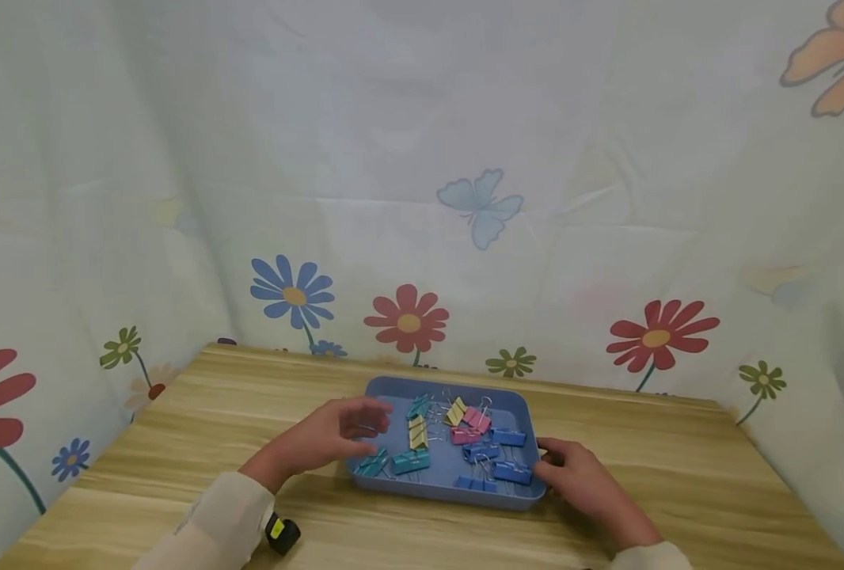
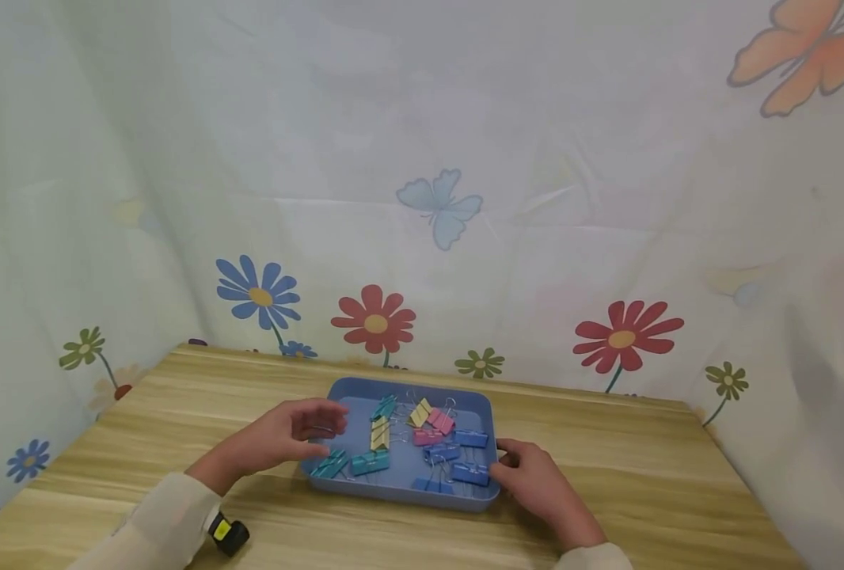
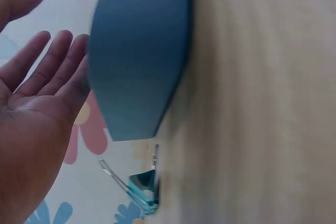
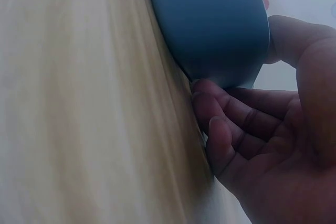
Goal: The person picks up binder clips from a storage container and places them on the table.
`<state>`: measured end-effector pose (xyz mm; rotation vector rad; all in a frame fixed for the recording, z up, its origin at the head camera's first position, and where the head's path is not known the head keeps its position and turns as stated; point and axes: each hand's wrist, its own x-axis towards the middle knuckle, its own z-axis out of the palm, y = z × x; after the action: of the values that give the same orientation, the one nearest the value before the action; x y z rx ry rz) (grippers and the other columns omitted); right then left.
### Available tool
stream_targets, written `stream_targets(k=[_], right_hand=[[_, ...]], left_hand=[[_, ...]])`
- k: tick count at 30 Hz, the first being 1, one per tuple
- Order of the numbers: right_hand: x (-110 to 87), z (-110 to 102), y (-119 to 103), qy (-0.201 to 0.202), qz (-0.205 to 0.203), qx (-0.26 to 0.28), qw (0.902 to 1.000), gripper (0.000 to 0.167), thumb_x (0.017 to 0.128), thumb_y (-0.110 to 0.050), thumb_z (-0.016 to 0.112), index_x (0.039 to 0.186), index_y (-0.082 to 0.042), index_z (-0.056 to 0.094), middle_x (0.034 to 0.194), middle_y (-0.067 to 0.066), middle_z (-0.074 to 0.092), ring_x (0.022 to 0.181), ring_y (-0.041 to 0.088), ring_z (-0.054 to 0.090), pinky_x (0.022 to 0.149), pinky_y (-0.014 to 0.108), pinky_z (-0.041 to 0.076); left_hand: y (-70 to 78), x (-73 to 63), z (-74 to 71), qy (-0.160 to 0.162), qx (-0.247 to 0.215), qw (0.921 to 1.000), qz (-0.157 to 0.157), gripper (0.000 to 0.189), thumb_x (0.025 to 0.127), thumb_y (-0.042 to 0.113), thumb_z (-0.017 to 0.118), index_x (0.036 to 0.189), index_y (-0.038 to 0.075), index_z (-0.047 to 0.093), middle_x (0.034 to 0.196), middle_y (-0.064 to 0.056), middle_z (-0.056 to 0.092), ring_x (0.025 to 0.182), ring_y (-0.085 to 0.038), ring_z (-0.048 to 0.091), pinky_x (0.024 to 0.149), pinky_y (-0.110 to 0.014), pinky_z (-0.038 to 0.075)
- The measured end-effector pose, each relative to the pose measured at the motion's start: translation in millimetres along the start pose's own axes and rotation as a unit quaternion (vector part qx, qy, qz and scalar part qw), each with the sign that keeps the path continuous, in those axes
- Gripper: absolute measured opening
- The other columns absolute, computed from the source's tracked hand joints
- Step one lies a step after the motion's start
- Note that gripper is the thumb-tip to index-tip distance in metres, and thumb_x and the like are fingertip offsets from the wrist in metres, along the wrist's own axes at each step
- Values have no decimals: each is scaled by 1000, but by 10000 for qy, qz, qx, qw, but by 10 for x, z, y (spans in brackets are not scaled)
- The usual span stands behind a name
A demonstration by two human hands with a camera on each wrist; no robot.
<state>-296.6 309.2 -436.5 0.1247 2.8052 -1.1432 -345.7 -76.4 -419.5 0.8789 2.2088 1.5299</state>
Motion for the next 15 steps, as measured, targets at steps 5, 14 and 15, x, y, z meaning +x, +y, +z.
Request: stream_targets(k=[5, 14, 15], right_hand=[[5, -6, -6, 3, 19, -71, 10000, 55, 83, -19, 63, 133, 3, 54, 89, 4, 66, 74, 15, 56, 61, 30, 49], [-4, -7, -15, 5, -40, -57, 10000, 56, 83, -19, 63, 133, 3, 53, 91, 4, 67, 75, 15, 57, 62, 30, 49], [-6, -6, -15, 13, -47, -45, 10000, 55, 83, -18, 63, 133, 3, 53, 90, 4, 67, 74, 15, 57, 61, 30, 49]], left_hand=[[-53, -11, 53, -147, 366, 9992, -34, 44, 89, 13, 68, 131, 17, 57, 131, -13, 59, 119, -24, 58, 102, -41, 48], [-37, 51, 120, -411, 1864, 9816, -18, 32, 87, 14, 69, 119, 13, 68, 116, -1, 69, 107, -17, 64, 93, -34, 53], [-31, 58, 119, -466, 2009, 9785, 2, 31, 86, 14, 69, 117, 13, 69, 115, 1, 69, 105, -15, 65, 91, -31, 54]])
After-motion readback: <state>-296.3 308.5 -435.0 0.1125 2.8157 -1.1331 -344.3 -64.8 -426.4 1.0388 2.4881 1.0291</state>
